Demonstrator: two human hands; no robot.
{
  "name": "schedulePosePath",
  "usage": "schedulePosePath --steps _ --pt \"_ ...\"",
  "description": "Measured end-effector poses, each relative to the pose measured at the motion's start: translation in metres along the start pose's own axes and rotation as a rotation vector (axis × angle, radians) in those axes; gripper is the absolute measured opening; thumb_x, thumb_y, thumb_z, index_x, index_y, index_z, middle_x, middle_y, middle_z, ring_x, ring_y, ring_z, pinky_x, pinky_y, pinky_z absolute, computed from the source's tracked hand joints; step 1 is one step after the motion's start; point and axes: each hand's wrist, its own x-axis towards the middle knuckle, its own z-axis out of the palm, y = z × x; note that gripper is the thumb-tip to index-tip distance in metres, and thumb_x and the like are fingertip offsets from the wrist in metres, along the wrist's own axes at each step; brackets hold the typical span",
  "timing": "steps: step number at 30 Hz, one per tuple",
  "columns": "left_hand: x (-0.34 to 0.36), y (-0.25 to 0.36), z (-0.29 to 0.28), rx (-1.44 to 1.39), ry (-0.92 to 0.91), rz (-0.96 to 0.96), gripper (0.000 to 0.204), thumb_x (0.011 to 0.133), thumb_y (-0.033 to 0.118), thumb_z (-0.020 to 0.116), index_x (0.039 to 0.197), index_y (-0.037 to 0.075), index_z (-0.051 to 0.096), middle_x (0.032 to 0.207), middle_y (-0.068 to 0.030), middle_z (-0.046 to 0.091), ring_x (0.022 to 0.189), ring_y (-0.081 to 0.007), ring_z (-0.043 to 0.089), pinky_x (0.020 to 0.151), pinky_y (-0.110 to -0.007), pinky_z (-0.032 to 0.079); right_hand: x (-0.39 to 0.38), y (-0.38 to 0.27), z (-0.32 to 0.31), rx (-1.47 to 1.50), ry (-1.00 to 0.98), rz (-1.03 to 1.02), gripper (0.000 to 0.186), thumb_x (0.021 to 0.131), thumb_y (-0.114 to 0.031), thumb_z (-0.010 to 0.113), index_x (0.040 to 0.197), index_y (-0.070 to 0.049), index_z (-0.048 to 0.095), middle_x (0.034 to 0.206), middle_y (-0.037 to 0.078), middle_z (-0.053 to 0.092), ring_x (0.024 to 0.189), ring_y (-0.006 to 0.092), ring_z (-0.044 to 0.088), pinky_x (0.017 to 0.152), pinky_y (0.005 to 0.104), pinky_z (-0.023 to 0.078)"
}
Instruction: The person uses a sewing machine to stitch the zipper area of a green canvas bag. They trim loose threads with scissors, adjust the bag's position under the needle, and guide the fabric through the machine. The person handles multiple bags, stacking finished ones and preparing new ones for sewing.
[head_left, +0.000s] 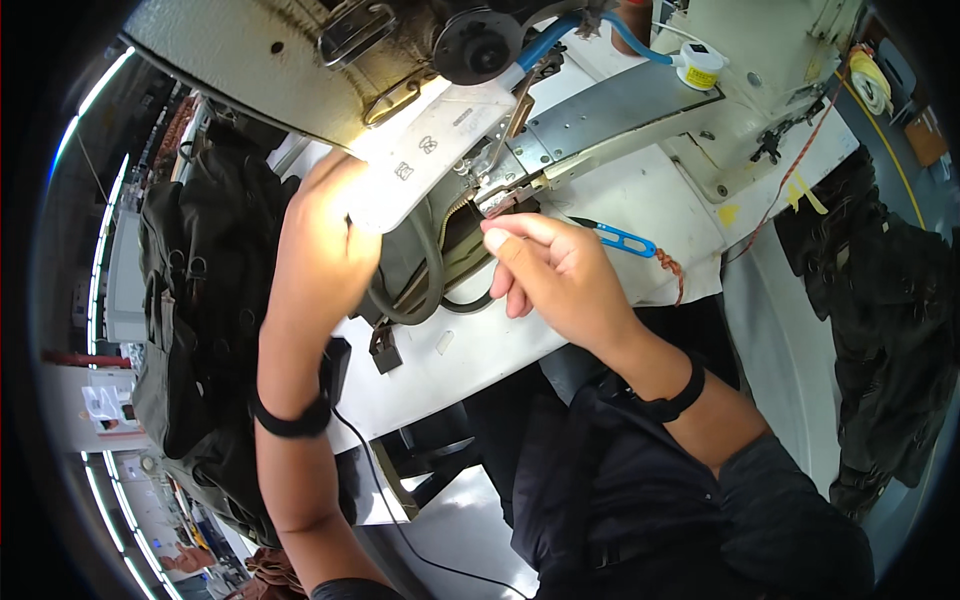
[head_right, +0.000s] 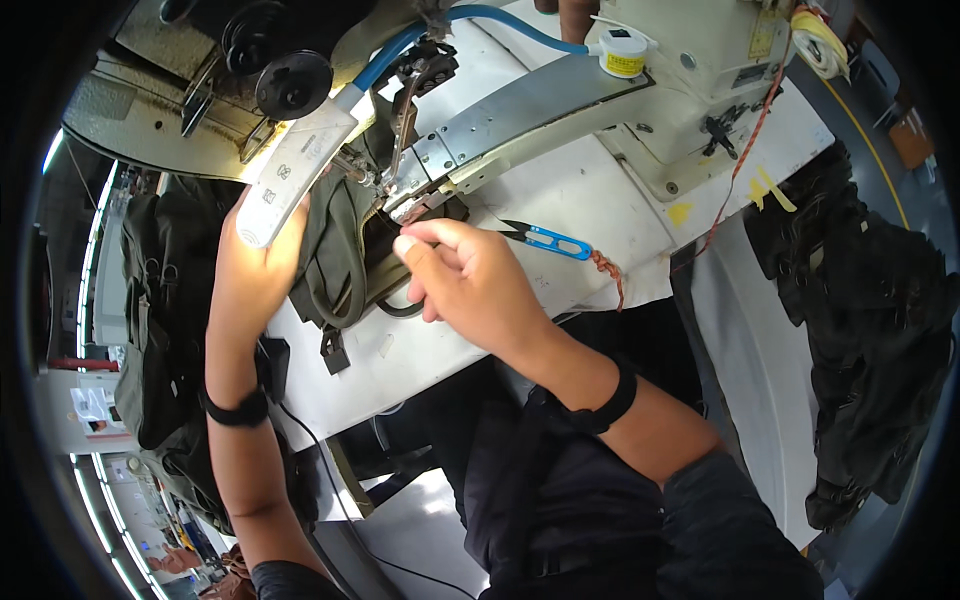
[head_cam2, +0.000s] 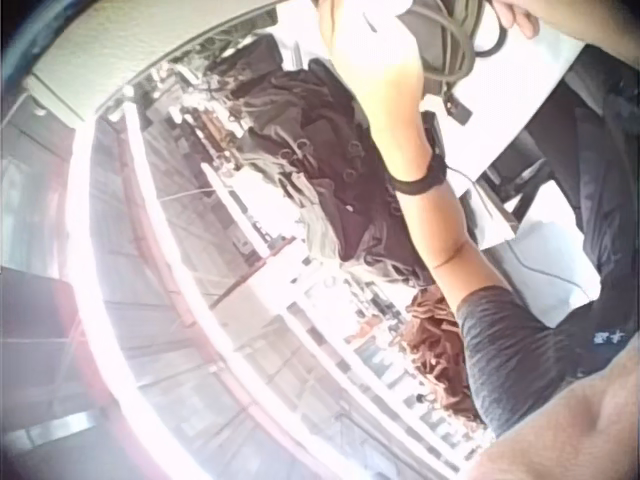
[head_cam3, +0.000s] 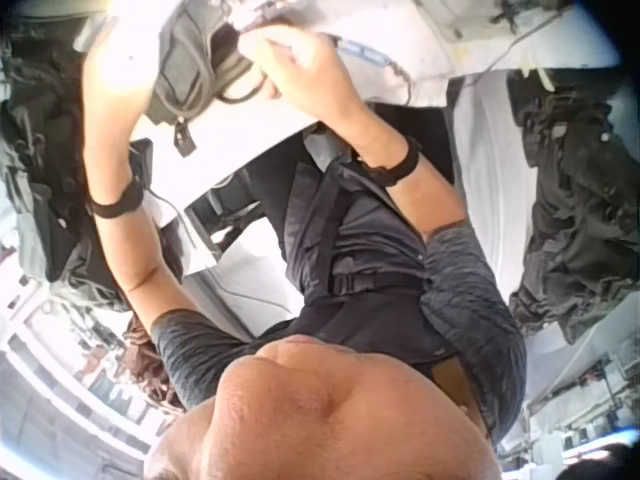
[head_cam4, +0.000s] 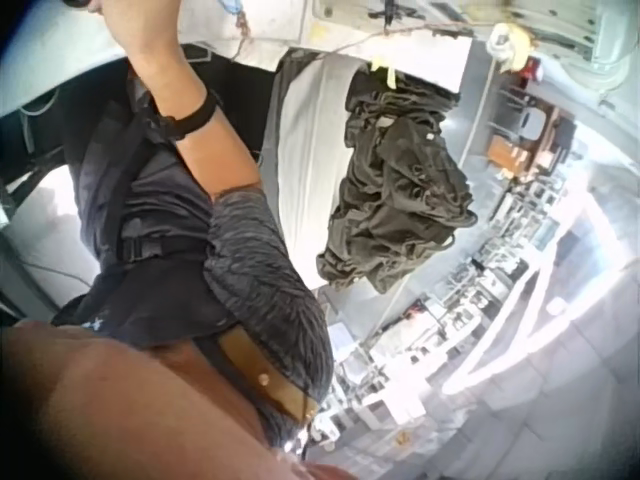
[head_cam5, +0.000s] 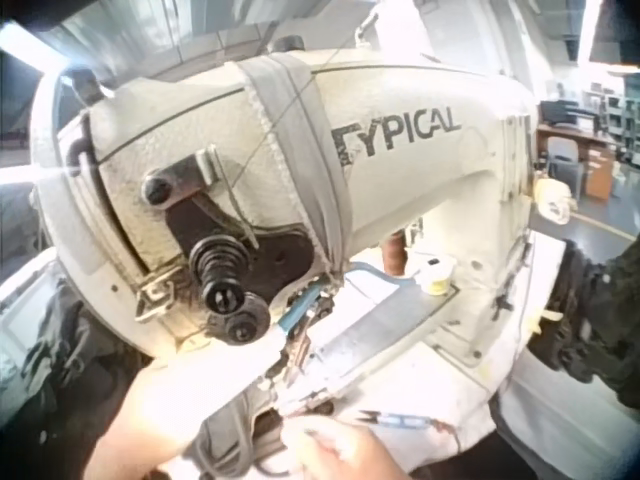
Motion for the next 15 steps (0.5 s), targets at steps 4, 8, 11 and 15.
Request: schedulePosePath --steps 4,8,11,15 --pt "0.02 -0.023 0.001 -0.048 -0.103 0.179 0.028 0.099 0.01 0.063 0.124 -0.002 0.065 0.112 -0.0129 0.072 0.105 -0.0243 0.067 0.096 -0.034 0.05 -0.001 0.008 0.029 -0.02 0.026 -0.057 0.018 0.103 -0.016 0.066 0.107 0.002 0.068 0.073 0.002 0.064 0.061 0.0044 0.056 0.056 0.0224 0.047" --pt "0.026 -0.008 -0.006 -0.056 -0.222 0.189 0.028 0.098 0.016 0.068 0.119 -0.002 0.068 0.108 -0.0127 0.071 0.101 -0.0241 0.066 0.092 -0.034 0.051 -0.007 0.008 0.048 -0.108 -0.009 -0.226 0.014 0.104 -0.015 0.065 0.101 -0.001 0.069 0.074 -0.001 0.063 0.063 0.0024 0.057 0.058 0.0204 0.046" --pt "0.017 0.007 -0.01 -0.212 -0.3 -0.047 0.032 0.092 0.025 0.077 0.107 -0.003 0.073 0.098 -0.0174 0.073 0.087 -0.0249 0.069 0.08 -0.034 0.052 -0.001 0.007 0.061 -0.139 -0.003 -0.273 0.018 0.101 -0.013 0.064 0.088 -0.002 0.061 0.062 0.008 0.055 0.053 0.0127 0.051 0.051 0.0321 0.04" --pt "0.026 0.001 -0.012 -0.186 -0.222 -0.042 0.021 0.089 0.018 0.075 0.095 -0.002 0.073 0.072 -0.0142 0.071 0.07 -0.0241 0.07 0.071 -0.035 0.053 -0.001 0.008 0.065 -0.454 -0.027 -0.464 0.016 0.099 -0.013 0.066 0.089 -0.001 0.063 0.07 0.019 0.062 0.059 0.0354 0.062 0.054 0.041 0.048"
